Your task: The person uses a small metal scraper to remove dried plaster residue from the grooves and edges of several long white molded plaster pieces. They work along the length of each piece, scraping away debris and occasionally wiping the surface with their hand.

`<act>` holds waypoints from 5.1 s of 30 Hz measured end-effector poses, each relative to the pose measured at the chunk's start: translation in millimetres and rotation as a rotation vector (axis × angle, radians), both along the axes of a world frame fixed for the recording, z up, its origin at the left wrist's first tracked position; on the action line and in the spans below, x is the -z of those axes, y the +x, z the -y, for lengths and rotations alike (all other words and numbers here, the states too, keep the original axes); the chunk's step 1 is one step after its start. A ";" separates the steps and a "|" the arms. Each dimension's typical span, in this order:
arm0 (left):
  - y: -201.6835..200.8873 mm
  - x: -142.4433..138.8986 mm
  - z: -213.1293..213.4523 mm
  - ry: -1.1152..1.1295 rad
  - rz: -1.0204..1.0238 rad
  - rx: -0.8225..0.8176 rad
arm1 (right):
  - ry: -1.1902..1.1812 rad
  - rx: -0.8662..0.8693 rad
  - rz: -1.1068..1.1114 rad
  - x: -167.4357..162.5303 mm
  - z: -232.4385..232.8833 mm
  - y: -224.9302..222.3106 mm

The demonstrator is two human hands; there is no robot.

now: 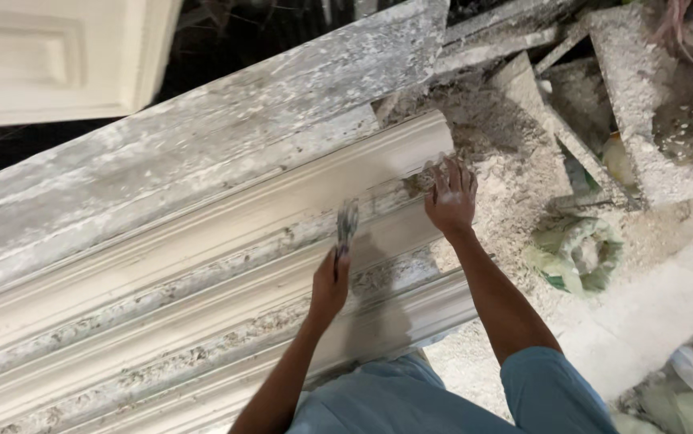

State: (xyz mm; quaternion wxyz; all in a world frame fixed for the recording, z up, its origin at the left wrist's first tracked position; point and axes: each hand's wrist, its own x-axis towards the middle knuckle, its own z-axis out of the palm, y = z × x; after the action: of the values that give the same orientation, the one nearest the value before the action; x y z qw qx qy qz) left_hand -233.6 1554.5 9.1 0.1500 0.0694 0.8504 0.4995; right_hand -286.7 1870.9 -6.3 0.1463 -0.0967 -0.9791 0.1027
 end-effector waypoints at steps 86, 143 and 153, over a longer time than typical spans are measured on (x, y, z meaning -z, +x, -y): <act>-88.8 17.7 -195.5 -0.874 -0.288 -0.075 | -0.938 -0.089 0.683 17.0 -228.2 36.5; -84.5 29.0 -189.6 -0.813 -0.257 -0.073 | -0.938 -0.018 0.493 -11.4 -219.0 59.6; -79.1 23.7 -189.8 -0.782 -0.230 -0.091 | -0.877 -0.052 0.475 -21.2 -215.0 25.4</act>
State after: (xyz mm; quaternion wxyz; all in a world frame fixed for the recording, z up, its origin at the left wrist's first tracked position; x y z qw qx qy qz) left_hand -312.7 1744.3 -14.6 0.0466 0.0249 0.9897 0.1334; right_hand -261.3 2085.8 14.9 -0.1380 -0.1453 -0.8521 0.4836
